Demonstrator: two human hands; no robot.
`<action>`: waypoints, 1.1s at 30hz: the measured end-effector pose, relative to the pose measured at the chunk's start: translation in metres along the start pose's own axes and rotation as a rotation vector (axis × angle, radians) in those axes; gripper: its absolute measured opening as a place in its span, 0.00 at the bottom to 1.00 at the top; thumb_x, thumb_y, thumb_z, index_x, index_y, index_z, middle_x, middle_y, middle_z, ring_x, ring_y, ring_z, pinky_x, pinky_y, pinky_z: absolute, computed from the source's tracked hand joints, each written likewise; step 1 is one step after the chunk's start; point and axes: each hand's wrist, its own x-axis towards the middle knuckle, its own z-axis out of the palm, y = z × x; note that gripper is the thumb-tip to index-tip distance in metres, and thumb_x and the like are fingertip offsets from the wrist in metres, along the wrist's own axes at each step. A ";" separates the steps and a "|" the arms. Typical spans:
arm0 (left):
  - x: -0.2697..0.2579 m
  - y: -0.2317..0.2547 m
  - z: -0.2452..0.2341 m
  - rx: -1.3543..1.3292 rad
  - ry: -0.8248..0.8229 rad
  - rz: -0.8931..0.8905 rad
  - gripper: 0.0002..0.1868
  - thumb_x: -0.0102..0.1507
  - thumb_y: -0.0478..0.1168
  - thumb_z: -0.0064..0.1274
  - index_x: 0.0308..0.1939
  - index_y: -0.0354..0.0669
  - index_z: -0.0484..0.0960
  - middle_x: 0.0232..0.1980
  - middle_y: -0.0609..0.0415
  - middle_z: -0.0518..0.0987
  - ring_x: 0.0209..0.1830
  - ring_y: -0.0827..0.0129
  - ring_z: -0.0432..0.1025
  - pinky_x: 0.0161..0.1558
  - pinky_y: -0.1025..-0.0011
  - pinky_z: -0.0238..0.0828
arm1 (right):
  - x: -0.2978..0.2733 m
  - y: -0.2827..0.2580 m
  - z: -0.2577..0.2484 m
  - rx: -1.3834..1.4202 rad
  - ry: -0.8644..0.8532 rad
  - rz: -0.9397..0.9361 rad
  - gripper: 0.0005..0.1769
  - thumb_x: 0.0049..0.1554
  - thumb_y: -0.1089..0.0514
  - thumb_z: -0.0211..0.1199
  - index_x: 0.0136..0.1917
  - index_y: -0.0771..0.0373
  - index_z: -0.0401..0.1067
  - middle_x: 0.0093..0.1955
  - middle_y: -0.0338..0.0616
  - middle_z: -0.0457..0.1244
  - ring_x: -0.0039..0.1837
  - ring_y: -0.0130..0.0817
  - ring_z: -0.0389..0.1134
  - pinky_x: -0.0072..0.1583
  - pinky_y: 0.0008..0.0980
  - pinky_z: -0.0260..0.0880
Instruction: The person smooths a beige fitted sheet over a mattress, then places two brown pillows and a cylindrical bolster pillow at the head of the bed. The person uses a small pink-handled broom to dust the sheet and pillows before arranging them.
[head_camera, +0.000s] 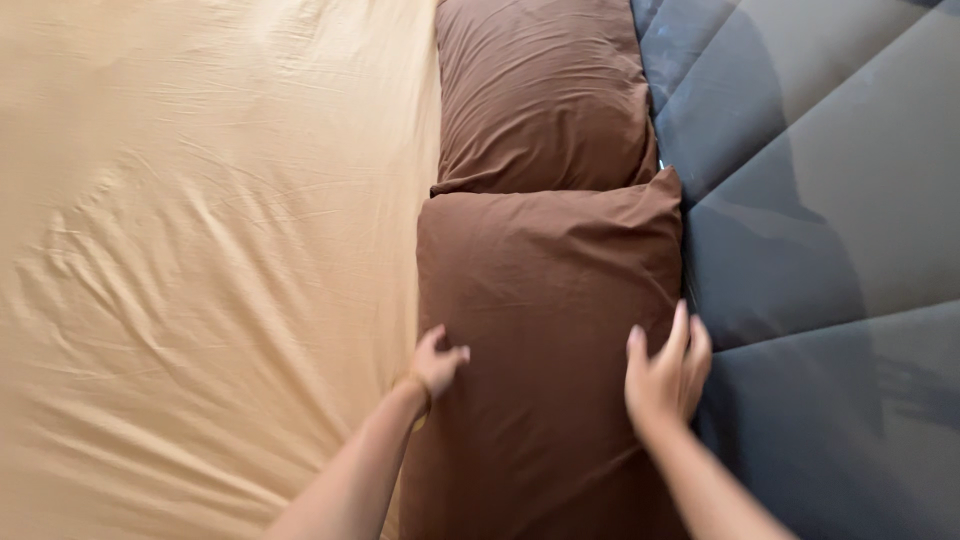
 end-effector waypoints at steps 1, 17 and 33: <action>-0.019 -0.018 -0.001 0.060 -0.027 0.038 0.45 0.56 0.45 0.64 0.75 0.46 0.62 0.74 0.45 0.68 0.74 0.59 0.64 0.70 0.63 0.63 | -0.031 0.001 -0.014 -0.036 -0.021 -0.007 0.43 0.58 0.44 0.64 0.82 0.51 0.54 0.79 0.65 0.48 0.77 0.61 0.49 0.72 0.54 0.52; -0.221 0.045 -0.121 -0.087 -0.027 -0.106 0.28 0.64 0.51 0.54 0.68 0.53 0.75 0.61 0.63 0.81 0.53 0.73 0.76 0.50 0.67 0.71 | -0.089 -0.094 -0.089 -0.150 -0.465 0.064 0.32 0.57 0.39 0.61 0.73 0.40 0.65 0.83 0.39 0.47 0.81 0.42 0.50 0.75 0.46 0.55; -0.421 -0.145 -0.309 -0.601 0.261 -0.203 0.19 0.69 0.43 0.45 0.63 0.49 0.77 0.60 0.56 0.83 0.54 0.61 0.79 0.60 0.55 0.69 | -0.333 -0.180 -0.203 0.076 -0.479 0.036 0.23 0.56 0.48 0.64 0.64 0.52 0.76 0.72 0.44 0.61 0.68 0.41 0.68 0.68 0.37 0.67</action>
